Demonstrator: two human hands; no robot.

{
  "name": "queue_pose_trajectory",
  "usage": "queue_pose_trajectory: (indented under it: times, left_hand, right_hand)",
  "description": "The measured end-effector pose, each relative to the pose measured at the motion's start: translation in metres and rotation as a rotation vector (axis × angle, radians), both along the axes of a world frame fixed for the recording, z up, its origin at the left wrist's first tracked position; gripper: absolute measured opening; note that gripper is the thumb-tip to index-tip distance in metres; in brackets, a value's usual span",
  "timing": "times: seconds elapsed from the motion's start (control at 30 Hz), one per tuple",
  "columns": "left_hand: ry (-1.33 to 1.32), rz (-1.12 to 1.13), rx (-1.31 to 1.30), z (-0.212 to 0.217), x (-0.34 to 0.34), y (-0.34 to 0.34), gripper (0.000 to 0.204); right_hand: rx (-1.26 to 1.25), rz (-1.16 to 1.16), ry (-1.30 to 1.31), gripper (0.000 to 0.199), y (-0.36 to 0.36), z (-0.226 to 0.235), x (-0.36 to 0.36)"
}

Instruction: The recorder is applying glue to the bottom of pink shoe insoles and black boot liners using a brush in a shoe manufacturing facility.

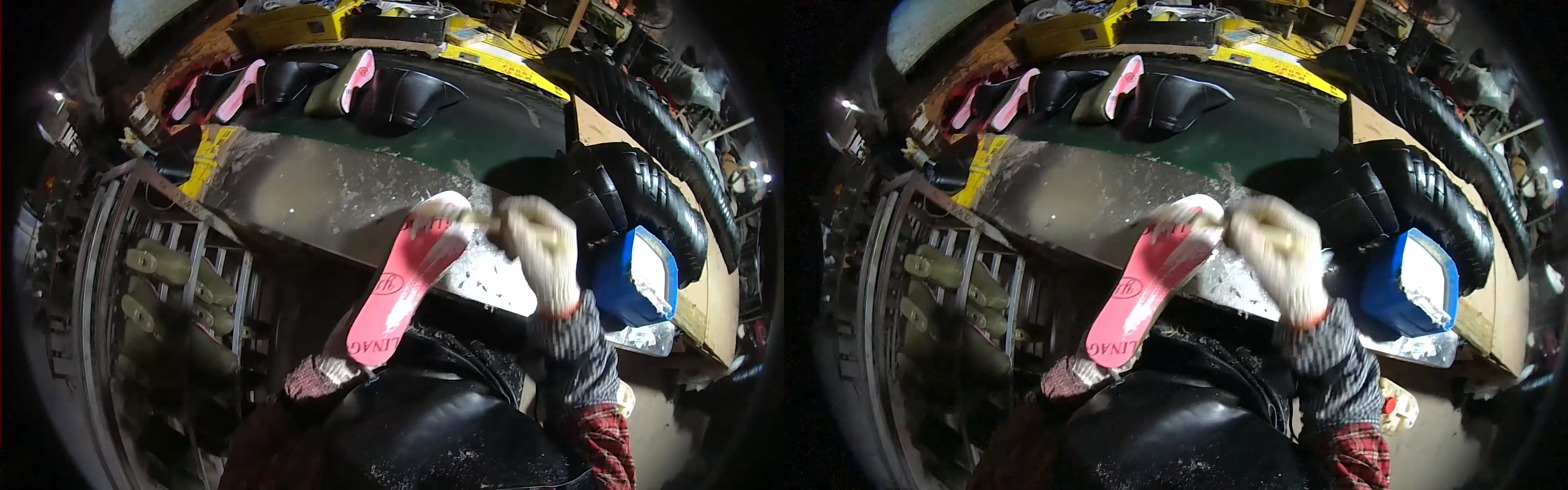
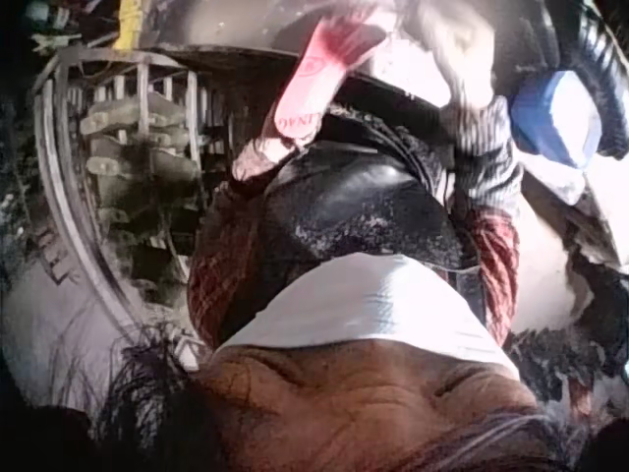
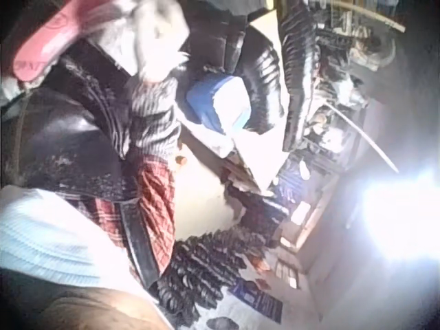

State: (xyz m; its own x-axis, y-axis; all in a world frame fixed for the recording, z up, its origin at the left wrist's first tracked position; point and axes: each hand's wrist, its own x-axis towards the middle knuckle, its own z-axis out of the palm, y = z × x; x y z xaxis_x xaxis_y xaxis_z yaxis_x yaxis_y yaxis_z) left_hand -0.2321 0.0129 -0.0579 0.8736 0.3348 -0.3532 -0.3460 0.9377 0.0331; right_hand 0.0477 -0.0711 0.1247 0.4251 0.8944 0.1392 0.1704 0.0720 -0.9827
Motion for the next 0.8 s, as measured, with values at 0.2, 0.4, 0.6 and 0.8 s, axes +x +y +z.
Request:
queue_pose_trajectory:
  times: [0.2, 0.4, 0.6, 0.8]
  left_hand:
    - [-0.172, -0.034, -0.048, 0.025, 0.0, -0.006, 0.047]
    - [-0.128, -0.104, -0.068, 0.015, -0.004, -0.003, 0.05]
    - [-0.277, -0.106, -0.163, 0.054, 0.032, -0.002, 0.061]
    - [-0.177, 0.004, -0.403, 0.003, -0.009, 0.001, 0.072]
  right_hand:
    - [0.121, 0.486, -0.772, 0.022, -0.035, 0.028, -0.048]
    - [-0.094, 0.595, 0.229, 0.024, -0.07, 0.013, -0.056]
    - [-0.075, 0.284, 0.083, 0.023, -0.102, -0.01, -0.034]
    - [-0.03, -0.023, 0.171, 0.027, -0.071, -0.056, 0.022]
